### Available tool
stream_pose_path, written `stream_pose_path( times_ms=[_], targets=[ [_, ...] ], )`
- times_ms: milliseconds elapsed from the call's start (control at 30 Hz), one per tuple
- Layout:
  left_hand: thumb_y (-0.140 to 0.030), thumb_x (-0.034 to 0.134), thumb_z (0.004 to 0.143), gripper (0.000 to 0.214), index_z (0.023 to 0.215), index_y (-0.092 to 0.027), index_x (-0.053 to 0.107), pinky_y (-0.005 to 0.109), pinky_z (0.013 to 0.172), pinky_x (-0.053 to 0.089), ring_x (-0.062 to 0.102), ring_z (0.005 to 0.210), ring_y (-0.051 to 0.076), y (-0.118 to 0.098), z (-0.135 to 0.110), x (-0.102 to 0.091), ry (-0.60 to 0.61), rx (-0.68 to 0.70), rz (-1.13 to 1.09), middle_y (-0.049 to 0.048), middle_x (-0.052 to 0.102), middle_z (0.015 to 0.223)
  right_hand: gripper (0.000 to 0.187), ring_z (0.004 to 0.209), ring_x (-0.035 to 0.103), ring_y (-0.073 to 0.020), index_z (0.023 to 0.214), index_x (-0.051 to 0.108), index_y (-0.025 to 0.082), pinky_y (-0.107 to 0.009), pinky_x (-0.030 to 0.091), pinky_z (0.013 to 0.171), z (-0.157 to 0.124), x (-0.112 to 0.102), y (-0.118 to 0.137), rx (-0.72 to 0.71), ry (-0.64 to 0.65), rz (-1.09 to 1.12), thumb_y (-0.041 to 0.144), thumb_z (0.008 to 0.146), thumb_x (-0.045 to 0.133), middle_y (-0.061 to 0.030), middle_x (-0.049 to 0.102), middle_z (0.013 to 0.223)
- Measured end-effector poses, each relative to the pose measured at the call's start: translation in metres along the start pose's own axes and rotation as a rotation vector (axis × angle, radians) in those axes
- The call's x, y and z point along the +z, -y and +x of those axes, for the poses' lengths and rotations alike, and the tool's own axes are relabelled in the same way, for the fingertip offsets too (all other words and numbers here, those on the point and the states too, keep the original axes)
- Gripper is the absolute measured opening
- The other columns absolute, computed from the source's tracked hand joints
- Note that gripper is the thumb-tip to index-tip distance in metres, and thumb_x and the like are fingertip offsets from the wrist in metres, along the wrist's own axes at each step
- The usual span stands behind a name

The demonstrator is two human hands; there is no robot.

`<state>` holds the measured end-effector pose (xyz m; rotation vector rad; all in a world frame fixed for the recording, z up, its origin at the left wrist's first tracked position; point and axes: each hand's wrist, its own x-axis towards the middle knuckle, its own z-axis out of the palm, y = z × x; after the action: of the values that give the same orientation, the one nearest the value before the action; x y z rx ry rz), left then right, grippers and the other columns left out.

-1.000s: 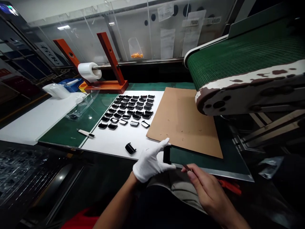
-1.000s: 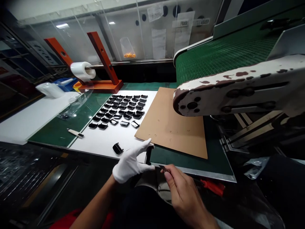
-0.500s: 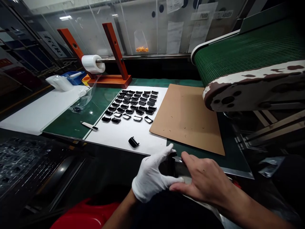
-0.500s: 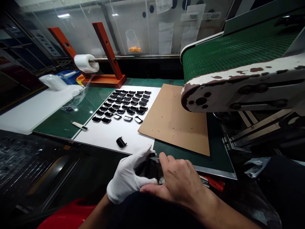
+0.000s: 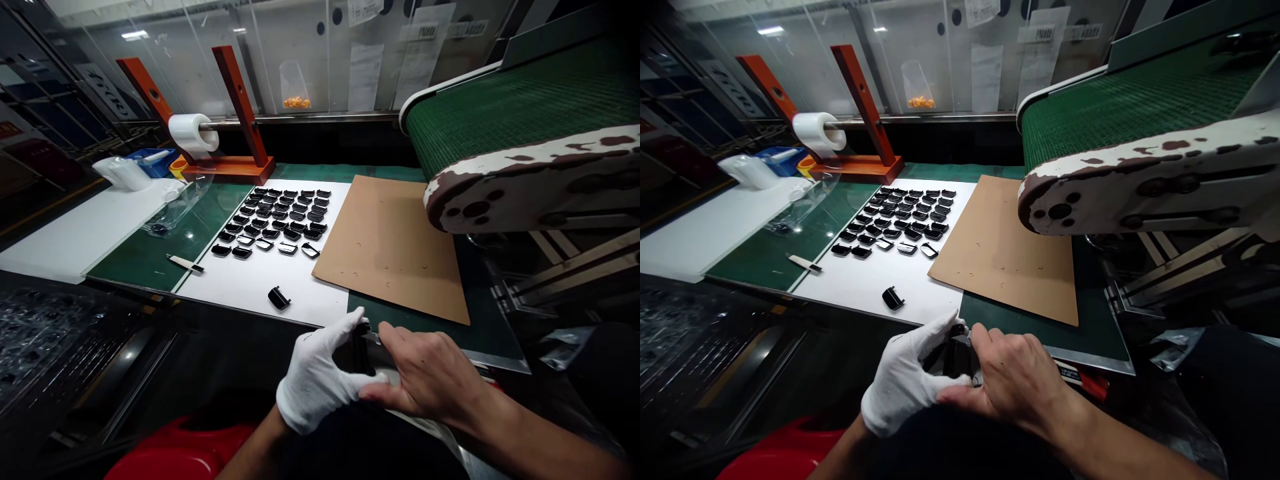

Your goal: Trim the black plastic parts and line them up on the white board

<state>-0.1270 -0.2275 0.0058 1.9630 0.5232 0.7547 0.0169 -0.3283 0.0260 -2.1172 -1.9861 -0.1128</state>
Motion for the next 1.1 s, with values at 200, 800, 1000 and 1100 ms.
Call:
stream_pose_path(
  times_ms=[200,800,1000,1100],
  targets=[
    [-0.026,0.084,0.057,0.073,0.124,-0.014,0.057,0.031,0.085,0.059,0.070,0.087,0.022,0.000,-0.002,0.003,0.002,-0.053,-0.013,0.0076,0.071,0.104,0.077,0.040,0.058,-0.0222,0.068,0.054,0.017,-0.029,0.010,0.043,-0.001,0.005,-0.003,-0.020,-0.010,-0.016,0.079,0.078,0.010,-0.0037,0.058,0.050],
    [-0.030,0.083,0.059,0.074,0.126,-0.011,0.055,0.026,0.089,0.056,0.069,0.094,0.020,-0.002,0.005,-0.007,-0.010,0.009,0.028,0.0088,0.070,0.109,0.075,0.039,0.053,-0.0184,0.066,0.052,0.017,-0.029,0.020,0.041,0.008,-0.001,-0.001,-0.023,-0.170,-0.040,0.081,0.076,0.014,-0.0015,0.052,0.050],
    [-0.033,0.084,0.057,0.076,0.124,-0.009,0.056,0.024,0.087,0.056,0.069,0.094,0.021,-0.008,0.006,-0.009,-0.003,0.026,0.063,0.0103,0.070,0.108,0.076,0.038,0.053,-0.0182,0.063,0.050,0.018,-0.028,0.017,0.040,0.008,-0.005,0.001,-0.022,-0.123,0.000,0.080,0.076,0.010,-0.0013,0.052,0.047],
    [-0.032,0.084,0.058,0.074,0.123,-0.009,0.057,0.025,0.086,0.057,0.070,0.089,0.021,-0.009,0.006,-0.009,-0.002,0.018,0.077,0.0093,0.071,0.105,0.074,0.038,0.054,-0.0177,0.063,0.051,0.017,-0.029,0.016,0.041,0.007,-0.004,0.001,-0.040,-0.116,0.017,0.078,0.078,0.010,-0.0013,0.054,0.048]
  ],
)
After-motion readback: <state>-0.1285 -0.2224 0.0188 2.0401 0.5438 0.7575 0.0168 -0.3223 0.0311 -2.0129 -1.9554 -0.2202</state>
